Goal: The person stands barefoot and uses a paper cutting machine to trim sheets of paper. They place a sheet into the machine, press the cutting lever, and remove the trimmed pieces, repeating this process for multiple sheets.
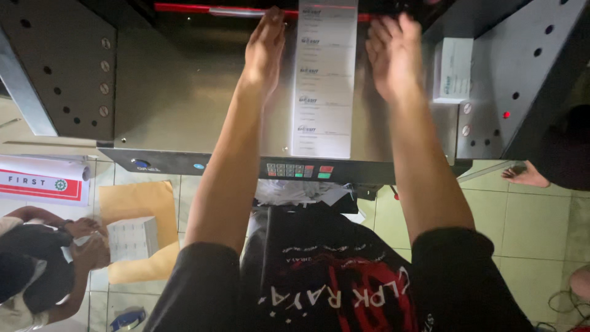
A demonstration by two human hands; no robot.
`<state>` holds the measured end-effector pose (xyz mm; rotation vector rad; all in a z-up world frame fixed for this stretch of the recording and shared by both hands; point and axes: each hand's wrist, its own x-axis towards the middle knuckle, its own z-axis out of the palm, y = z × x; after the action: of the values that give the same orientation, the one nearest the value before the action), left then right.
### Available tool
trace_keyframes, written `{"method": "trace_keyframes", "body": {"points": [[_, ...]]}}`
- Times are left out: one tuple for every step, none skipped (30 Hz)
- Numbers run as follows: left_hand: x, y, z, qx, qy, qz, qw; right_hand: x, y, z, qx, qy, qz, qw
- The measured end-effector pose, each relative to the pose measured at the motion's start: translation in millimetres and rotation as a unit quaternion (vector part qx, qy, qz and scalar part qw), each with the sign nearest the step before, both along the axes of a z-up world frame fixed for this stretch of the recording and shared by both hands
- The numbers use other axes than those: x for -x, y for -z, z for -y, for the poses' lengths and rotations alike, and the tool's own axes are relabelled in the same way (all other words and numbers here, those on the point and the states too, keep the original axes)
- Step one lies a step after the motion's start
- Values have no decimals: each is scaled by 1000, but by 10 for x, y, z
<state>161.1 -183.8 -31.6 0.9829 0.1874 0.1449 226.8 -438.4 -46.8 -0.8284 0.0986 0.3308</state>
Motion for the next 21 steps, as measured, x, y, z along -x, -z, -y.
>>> {"method": "trace_keyframes", "body": {"points": [[-138,-57,37,74,-17,-43,996,-114,-43,-72,10,-13,-20,1000],[-279,-111,73,148,-33,-85,985,-231,-84,-146,20,-27,-39,999],[-346,-135,124,148,-34,-85,985,-267,-112,-172,20,-28,-39,999],[-415,-156,172,168,-29,-107,980,-306,-137,-200,35,-12,-63,997],[-482,-172,224,188,-22,-130,973,-340,-159,-224,49,5,-86,995],[-485,-180,226,188,-23,-130,973,-377,-161,-237,50,4,-86,995],[-481,-184,235,153,-20,-140,978,-404,-158,-244,52,-9,-101,993],[-478,-189,243,117,-16,-150,982,-432,-157,-250,55,-22,-117,991],[-487,-179,226,117,-17,-149,982,-438,-160,-264,55,-22,-116,991],[-495,-168,207,119,-8,-143,983,-442,-162,-280,65,-47,-83,993],[-478,-143,184,121,0,-139,983,-423,-147,-300,76,-73,-51,993],[-475,-139,172,121,-1,-141,983,-409,-197,-306,75,-73,-53,993],[-473,-135,167,85,20,-135,987,-398,-249,-306,81,-72,-78,991],[-469,-131,160,50,41,-130,989,-385,-302,-307,87,-71,-102,988],[-474,-148,162,50,39,-131,989,-381,-334,-312,87,-72,-103,988],[-477,-165,164,62,21,-149,987,-376,-367,-318,103,-80,-96,987],[-476,-181,175,73,3,-167,983,-360,-400,-311,119,-86,-90,985],[-473,-160,160,74,3,-169,983,-352,-414,-321,120,-86,-91,985],[-481,-145,150,66,21,-154,986,-348,-432,-324,121,-91,-91,984],[-487,-130,141,58,38,-139,988,-342,-452,-326,123,-96,-91,984],[-494,-136,144,58,39,-139,988,-322,-509,-343,122,-95,-92,984]]}}
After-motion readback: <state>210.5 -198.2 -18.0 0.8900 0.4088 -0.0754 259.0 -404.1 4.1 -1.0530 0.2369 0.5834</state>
